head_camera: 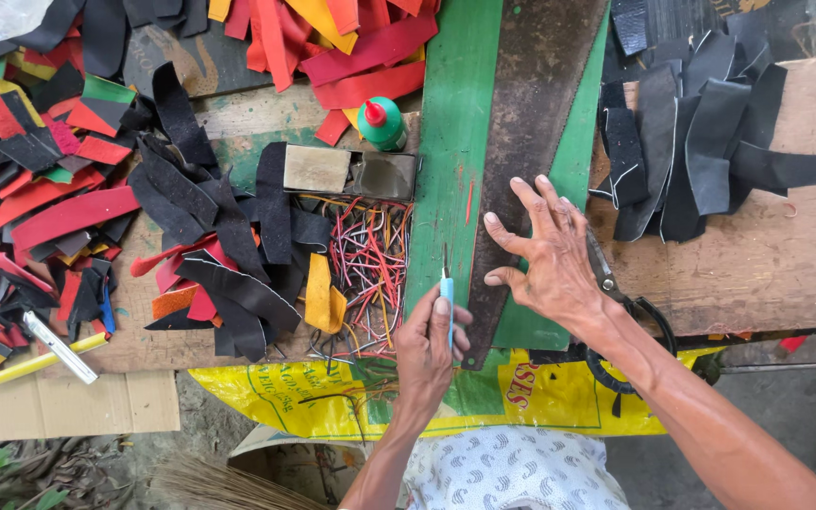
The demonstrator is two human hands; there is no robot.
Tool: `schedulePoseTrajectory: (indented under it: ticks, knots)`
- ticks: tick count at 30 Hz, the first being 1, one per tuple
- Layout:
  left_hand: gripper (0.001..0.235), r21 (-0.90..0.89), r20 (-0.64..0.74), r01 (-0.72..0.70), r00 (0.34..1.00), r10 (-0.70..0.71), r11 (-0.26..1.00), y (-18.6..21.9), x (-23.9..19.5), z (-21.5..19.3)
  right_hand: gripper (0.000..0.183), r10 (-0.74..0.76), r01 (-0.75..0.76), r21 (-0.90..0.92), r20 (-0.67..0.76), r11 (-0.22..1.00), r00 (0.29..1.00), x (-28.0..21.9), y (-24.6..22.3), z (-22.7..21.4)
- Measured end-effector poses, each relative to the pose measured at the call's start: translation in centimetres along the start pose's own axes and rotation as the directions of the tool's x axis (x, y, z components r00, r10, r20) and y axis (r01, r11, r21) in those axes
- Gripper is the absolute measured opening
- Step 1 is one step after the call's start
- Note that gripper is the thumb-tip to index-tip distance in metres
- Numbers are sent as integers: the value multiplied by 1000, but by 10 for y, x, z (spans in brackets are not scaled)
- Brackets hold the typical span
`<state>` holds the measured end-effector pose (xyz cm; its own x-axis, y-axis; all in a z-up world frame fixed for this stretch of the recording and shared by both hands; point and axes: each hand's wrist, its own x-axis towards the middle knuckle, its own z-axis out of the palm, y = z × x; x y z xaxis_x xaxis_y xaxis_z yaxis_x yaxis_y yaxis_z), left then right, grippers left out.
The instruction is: The person uses a utility knife to cut strips of colored rubber material on a green cutting board. They repeatedly position the material, cut along a straight edge, and set aside the cut pieces.
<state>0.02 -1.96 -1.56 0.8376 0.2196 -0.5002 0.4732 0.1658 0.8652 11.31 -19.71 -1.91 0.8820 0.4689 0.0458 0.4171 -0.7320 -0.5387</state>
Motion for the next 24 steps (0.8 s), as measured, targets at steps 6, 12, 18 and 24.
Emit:
schedulePoseTrajectory:
  ticks: [6, 12, 18, 24]
  knots:
    - [31, 14, 3, -126, 992, 126, 992, 8, 8, 13, 68, 58, -57, -48, 25, 997, 998, 3, -5, 0]
    - [27, 107, -14, -196, 980, 198, 975, 13, 17, 23, 68, 58, -58, -17, 19, 998, 998, 2, -6, -1]
    - [25, 170, -21, -204, 977, 210, 964, 21, 25, 28, 69, 73, -71, -57, 35, 996, 997, 4, -8, -3]
    - [26, 222, -3, -185, 982, 190, 957, 29, 29, 29, 68, 83, -80, -73, 41, 994, 996, 6, -9, -4]
